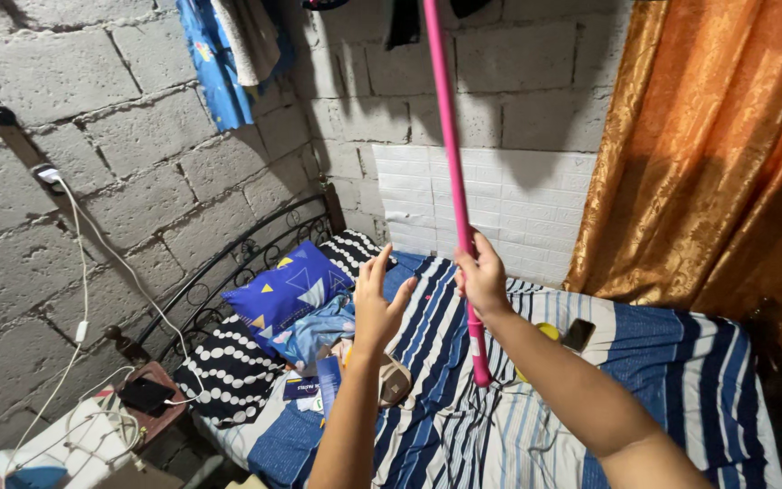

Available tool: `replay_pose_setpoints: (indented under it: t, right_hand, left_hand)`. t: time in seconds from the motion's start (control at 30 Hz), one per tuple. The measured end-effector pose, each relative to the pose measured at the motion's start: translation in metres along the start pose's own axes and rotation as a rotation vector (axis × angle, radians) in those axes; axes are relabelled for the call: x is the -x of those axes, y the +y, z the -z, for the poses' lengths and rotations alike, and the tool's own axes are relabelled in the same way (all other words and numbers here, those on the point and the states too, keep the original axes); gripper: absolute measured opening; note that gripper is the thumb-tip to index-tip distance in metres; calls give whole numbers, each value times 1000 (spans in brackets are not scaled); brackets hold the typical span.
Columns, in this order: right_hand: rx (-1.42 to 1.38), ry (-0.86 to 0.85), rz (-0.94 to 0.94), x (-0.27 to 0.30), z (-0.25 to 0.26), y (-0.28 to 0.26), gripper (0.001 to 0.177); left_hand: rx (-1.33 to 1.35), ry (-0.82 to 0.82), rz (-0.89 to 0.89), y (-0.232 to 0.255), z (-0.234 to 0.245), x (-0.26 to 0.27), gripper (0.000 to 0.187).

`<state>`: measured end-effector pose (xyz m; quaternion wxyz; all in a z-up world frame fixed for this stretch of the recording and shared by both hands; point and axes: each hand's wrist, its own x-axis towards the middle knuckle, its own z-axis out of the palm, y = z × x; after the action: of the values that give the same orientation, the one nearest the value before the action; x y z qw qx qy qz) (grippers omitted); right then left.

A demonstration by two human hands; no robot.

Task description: The person uses a pink rod to retrieve clothes from a high rack and then sits on the floor to fold garments such as shirts and underwear by hand on a bed.

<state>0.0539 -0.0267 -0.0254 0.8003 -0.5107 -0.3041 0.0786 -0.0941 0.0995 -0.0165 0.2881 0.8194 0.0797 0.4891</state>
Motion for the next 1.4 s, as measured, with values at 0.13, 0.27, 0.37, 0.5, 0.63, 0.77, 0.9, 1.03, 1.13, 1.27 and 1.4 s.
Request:
replay_pose_setpoints:
  t: [0.13,0.27,0.37,0.5,0.63,0.77,0.9,1.03,1.13,1.27,1.4]
  right_hand:
    - [39,1,52,-1,14,21,47]
    - [46,-44,83,2,12,35,54]
    - [67,-60,79,-7,1,30,55]
    - [141,-82,54,-18,-12,11,50]
    - [135,-101,80,-27,-19,5,43]
    - [163,-41,122,-44,-18,-5,48]
    - [123,-83,116,-68,-21,-29,38]
    - [97,-81,88,-86,-31,-48,35]
    - [108,-65,92,-95,-36,-55,33]
    - [125,-53,101,-106,-37,-59,32]
    - [130,-69,117,-123,-40,-65,26]
  left_hand:
    - [-5,23,8,-11,8,2,65]
    - [29,16,12,-13,6,1,65]
    - [44,3,-4,-10,2,2,63]
    - [25,-16,-26,-8,-1,5,63]
    - [43,-30,5,-11,0,12,63]
    - [19,-41,43,-17,4,16,63]
    - [17,-33,34,-20,7,17,62]
    - [19,-39,57,-19,6,18,63]
    - [9,-51,42,-17,5,21,63]
    - [16,-58,67,-18,9,24,63]
    - [34,-27,66,-21,16,24,62]
